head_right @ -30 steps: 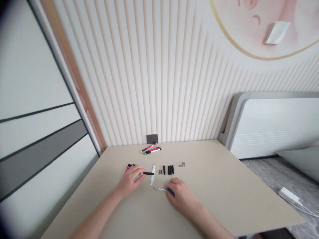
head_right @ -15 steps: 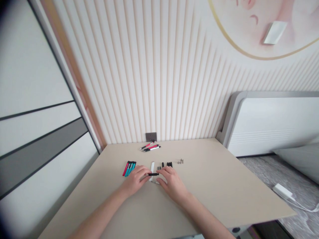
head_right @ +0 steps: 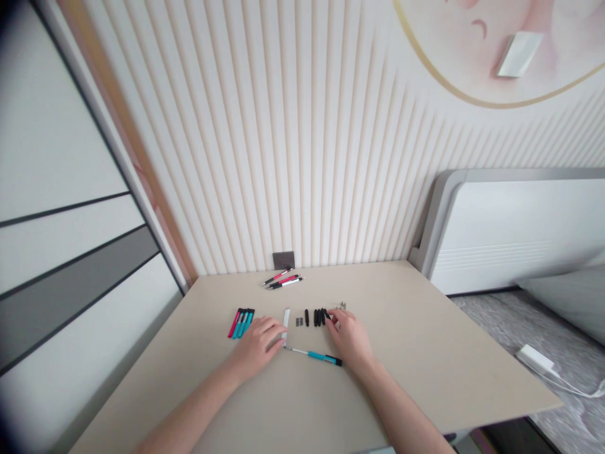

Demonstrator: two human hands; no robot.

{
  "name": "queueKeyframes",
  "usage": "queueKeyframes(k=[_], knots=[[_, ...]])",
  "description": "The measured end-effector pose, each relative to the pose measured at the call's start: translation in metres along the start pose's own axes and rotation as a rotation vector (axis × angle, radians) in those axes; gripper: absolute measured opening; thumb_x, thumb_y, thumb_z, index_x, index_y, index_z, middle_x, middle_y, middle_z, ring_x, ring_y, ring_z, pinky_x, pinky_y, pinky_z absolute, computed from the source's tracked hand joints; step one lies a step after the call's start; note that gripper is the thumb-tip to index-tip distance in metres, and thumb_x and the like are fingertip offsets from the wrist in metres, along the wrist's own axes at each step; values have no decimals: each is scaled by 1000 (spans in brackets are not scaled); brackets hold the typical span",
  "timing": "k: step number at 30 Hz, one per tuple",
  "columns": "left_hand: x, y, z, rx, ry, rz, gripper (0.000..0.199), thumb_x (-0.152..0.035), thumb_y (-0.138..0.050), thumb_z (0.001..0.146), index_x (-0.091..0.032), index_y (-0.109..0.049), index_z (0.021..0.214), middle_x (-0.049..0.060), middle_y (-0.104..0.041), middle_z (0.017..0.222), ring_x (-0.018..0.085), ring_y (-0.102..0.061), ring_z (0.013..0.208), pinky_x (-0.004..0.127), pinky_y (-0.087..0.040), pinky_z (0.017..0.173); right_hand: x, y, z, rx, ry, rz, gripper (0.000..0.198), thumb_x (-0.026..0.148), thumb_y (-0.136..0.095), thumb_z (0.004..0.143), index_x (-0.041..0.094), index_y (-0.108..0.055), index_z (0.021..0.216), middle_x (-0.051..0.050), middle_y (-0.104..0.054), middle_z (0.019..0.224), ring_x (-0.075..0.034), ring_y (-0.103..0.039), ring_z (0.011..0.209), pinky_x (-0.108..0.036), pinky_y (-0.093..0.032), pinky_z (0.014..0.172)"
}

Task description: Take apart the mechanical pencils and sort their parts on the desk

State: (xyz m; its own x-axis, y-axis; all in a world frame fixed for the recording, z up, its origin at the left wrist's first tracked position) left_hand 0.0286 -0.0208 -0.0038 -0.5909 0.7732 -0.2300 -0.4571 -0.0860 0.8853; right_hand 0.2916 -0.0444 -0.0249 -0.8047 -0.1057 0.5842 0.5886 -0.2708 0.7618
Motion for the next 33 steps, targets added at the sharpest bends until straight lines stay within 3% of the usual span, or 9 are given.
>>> queueKeyframes(k=[8, 20, 26, 29, 33], knots=[[-8, 1, 1, 59, -117, 61, 9, -21, -59, 91, -22, -67, 90, 3, -63, 98, 20, -55, 95, 38, -40, 86, 0, -4, 3, 25, -35, -92, 23, 29, -52, 89, 22, -66, 105, -4, -68, 90, -20, -62, 88, -26, -43, 78], [-6, 0, 3, 132, -134, 71, 8, -18, -60, 90, -22, -66, 86, 2, -64, 100, 20, -55, 95, 38, -38, 84, -4, -4, 1, 99, -15, -43, 27, 23, -51, 87, 20, -65, 111, -6, -67, 98, -20, -61, 92, -28, -45, 81], [-8, 3, 4, 148, -147, 51, 10, -19, -59, 91, -21, -66, 84, 3, -65, 100, 20, -56, 95, 41, -37, 87, 3, 1, -1, 60, 1, -3, 28, 29, -50, 89, 22, -64, 112, -6, -67, 97, -21, -60, 93, -32, -45, 84], [-9, 4, 4, 153, -147, 47, 11, -18, -59, 91, -21, -66, 83, 3, -65, 99, 21, -56, 95, 39, -38, 85, 16, 6, -6, 98, 77, 64, 24, 32, -52, 90, 22, -66, 106, -6, -66, 94, -21, -60, 90, -32, -46, 83], [-10, 5, 5, 152, -139, 47, 12, -17, -57, 91, -21, -65, 84, 3, -65, 97, 20, -56, 93, 40, -37, 86, 37, 9, -17, 289, 296, 87, 17, 36, -61, 87, 23, -68, 96, -5, -67, 93, -21, -59, 92, -32, -43, 87]])
Point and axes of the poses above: each hand's wrist, its own z-axis towards the middle knuckle, its own y-axis out of the back of the hand, x = y × z, the point moved 1 cm from there along z, towards the middle knuckle
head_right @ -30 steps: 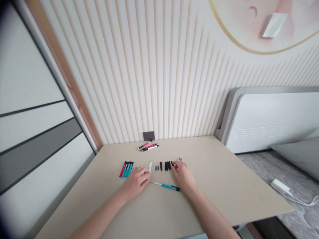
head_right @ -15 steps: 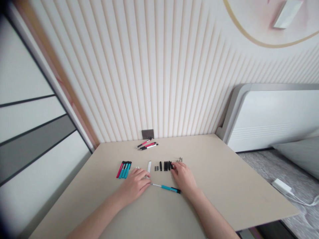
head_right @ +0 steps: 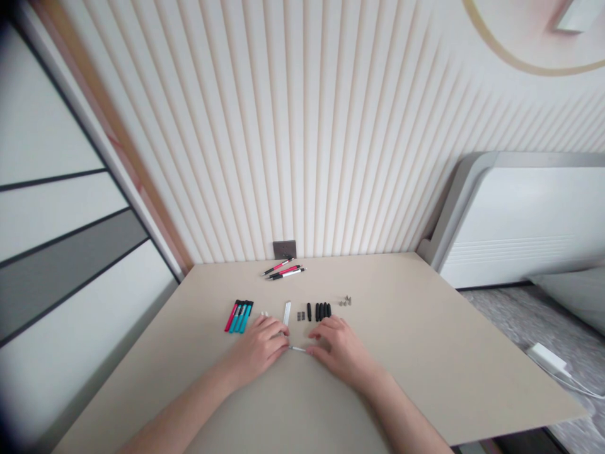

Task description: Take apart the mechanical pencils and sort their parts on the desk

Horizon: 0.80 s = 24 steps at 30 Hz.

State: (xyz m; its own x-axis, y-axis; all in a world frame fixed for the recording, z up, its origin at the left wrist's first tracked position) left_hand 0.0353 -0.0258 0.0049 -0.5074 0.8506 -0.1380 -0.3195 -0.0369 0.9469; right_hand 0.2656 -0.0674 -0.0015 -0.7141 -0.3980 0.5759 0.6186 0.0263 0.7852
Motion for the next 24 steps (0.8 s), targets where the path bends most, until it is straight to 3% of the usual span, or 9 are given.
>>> queueKeyframes(k=[9, 24], knots=[[2, 2, 1, -56, 22, -43, 13, -18, -52, 94, -20, -64, 87, 3, -66, 92, 19, -57, 89, 36, -40, 82, 10, -11, -1, 62, 53, -52, 20, 30, -51, 94, 21, -69, 89, -5, -64, 88, -19, -59, 88, -29, -43, 83], [25, 0, -7, -259, 234, -160, 13, -22, -50, 95, -21, -63, 93, 3, -66, 88, 19, -60, 85, 33, -46, 80, 4, 0, -1, -64, -145, -67, 29, 31, -41, 95, 22, -68, 87, -4, -65, 88, -18, -61, 79, -26, -43, 69]])
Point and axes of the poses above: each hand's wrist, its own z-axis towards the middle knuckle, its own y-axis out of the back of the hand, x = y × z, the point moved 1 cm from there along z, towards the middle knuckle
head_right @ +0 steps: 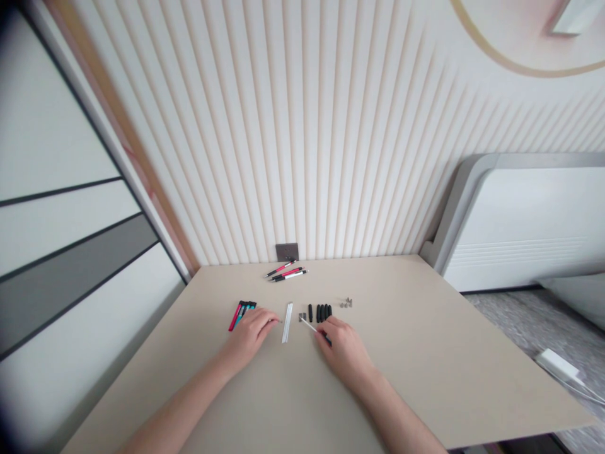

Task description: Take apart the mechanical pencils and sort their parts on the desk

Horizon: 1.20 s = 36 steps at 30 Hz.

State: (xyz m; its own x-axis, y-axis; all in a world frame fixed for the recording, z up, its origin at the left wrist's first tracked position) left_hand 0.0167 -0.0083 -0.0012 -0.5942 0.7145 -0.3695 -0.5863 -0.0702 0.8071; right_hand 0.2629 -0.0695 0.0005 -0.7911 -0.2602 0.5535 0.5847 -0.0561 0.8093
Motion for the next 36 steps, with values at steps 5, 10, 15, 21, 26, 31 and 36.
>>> queueKeyframes(k=[5, 10, 15, 21, 26, 31, 36], knots=[[-7, 5, 4, 24, 13, -25, 17, -22, -47, 96, -21, -64, 95, 3, -66, 93, 18, -60, 91, 32, -46, 84, -2, 0, -2, -18, -17, 12, 28, 30, -42, 95, 22, -68, 90, -5, -66, 89, -18, -62, 80, -27, -43, 71], [-15, 11, 24, 113, -2, 73, 18, -21, -50, 95, -22, -68, 94, 3, -69, 93, 19, -61, 91, 32, -44, 83, 0, 2, -5, -19, -8, 39, 25, 28, -44, 94, 22, -68, 87, -5, -67, 89, -18, -63, 80, -26, -42, 71], [-20, 8, 49, 240, -6, 175, 19, -19, -55, 91, -21, -71, 82, 3, -69, 88, 18, -63, 84, 29, -43, 77, -1, 4, -6, -50, -2, 62, 25, 28, -44, 94, 22, -67, 85, -4, -67, 87, -18, -62, 78, -25, -42, 68], [-28, 0, 70, 243, -56, 243, 16, -17, -57, 90, -22, -72, 84, 2, -71, 84, 19, -65, 85, 28, -42, 75, -6, 3, -6, -71, -7, 77, 25, 28, -44, 94, 23, -68, 86, -4, -67, 87, -18, -63, 77, -25, -41, 69], [-22, 10, 57, 191, -28, 344, 15, -16, -56, 91, -21, -70, 87, 4, -69, 88, 21, -63, 87, 32, -42, 76, -7, 2, -6, -71, -21, 67, 26, 28, -44, 94, 22, -67, 85, -4, -67, 87, -18, -63, 77, -25, -40, 68], [-23, 8, 34, 221, -72, 405, 15, -13, -59, 88, -21, -68, 81, 5, -67, 81, 22, -61, 85, 33, -40, 76, -5, 1, -7, -42, -18, 54, 24, 27, -46, 94, 22, -68, 86, -5, -67, 88, -18, -63, 79, -24, -40, 69], [-26, -5, 29, 299, -68, 442, 19, -11, -54, 90, -21, -69, 82, 5, -68, 81, 21, -60, 86, 31, -38, 76, -5, 2, -7, -44, -35, 58, 24, 26, -45, 94, 21, -67, 84, -4, -67, 88, -16, -62, 77, -23, -39, 68]])
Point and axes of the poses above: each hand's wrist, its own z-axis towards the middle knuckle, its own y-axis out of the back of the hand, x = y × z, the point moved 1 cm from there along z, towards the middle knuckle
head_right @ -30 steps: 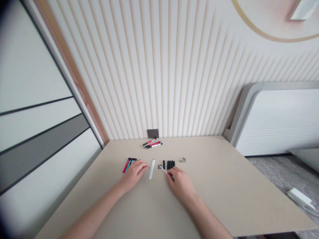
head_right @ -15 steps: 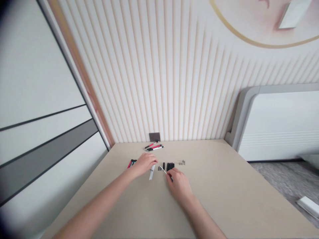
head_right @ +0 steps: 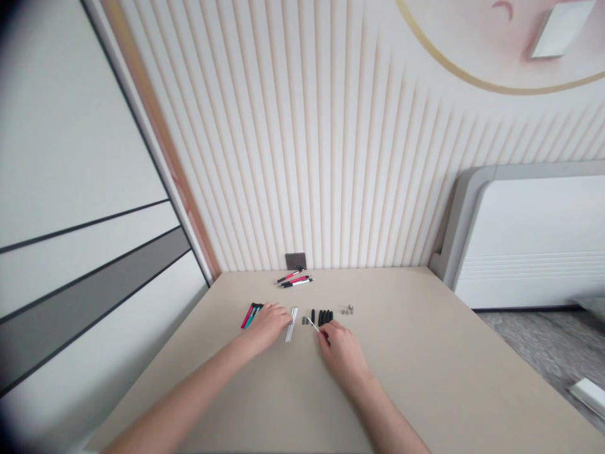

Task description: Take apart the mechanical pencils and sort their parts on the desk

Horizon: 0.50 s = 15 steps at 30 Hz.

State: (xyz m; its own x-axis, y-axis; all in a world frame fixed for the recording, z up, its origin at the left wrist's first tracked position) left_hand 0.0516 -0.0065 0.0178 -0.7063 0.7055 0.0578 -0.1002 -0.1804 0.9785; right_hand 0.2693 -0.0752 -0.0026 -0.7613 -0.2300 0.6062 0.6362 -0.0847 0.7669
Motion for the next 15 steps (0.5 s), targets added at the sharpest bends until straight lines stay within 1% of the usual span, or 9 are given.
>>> queueKeyframes(k=[3, 5, 8, 10, 13, 15], knots=[[-1, -4, 3, 67, 33, 6, 22, -12, -49, 92, -20, -69, 87, 5, -69, 85, 22, -60, 89, 32, -37, 77, -1, 0, 1, -7, -14, 6, 25, 26, -45, 94, 21, -67, 84, -4, -67, 87, -16, -62, 77, -23, -39, 69], [-1, -5, 4, 87, 63, -5, 24, -12, -47, 92, -20, -69, 87, 5, -70, 87, 22, -60, 90, 32, -37, 78, -1, -1, 1, -5, -21, 3, 24, 26, -46, 93, 21, -68, 84, -4, -67, 87, -16, -62, 78, -22, -39, 69], [-1, -6, 3, 82, 102, -33, 23, -12, -47, 91, -19, -68, 86, 6, -71, 88, 23, -61, 90, 32, -37, 80, -1, -3, 1, 5, -28, -7, 24, 25, -47, 93, 21, -69, 85, -4, -68, 87, -16, -62, 78, -22, -39, 68], [-1, -5, 3, 65, 135, -69, 21, -12, -49, 90, -20, -68, 89, 6, -72, 89, 24, -62, 91, 33, -38, 82, -1, -3, 2, 5, -26, -11, 24, 25, -47, 93, 21, -69, 86, -4, -67, 86, -16, -62, 77, -22, -39, 67], [-2, 0, 5, 38, 230, -191, 23, -12, -50, 87, -21, -69, 95, 6, -72, 96, 24, -62, 96, 33, -39, 85, 0, -3, 1, -3, -23, -10, 24, 25, -47, 92, 21, -69, 85, -4, -67, 86, -16, -62, 77, -22, -39, 68], [-2, 1, 10, 36, 293, -266, 25, -12, -49, 86, -21, -70, 97, 6, -73, 99, 22, -63, 96, 30, -41, 85, 0, -2, 1, -9, -20, -8, 24, 24, -47, 92, 21, -69, 85, -3, -67, 86, -16, -62, 77, -22, -38, 68]])
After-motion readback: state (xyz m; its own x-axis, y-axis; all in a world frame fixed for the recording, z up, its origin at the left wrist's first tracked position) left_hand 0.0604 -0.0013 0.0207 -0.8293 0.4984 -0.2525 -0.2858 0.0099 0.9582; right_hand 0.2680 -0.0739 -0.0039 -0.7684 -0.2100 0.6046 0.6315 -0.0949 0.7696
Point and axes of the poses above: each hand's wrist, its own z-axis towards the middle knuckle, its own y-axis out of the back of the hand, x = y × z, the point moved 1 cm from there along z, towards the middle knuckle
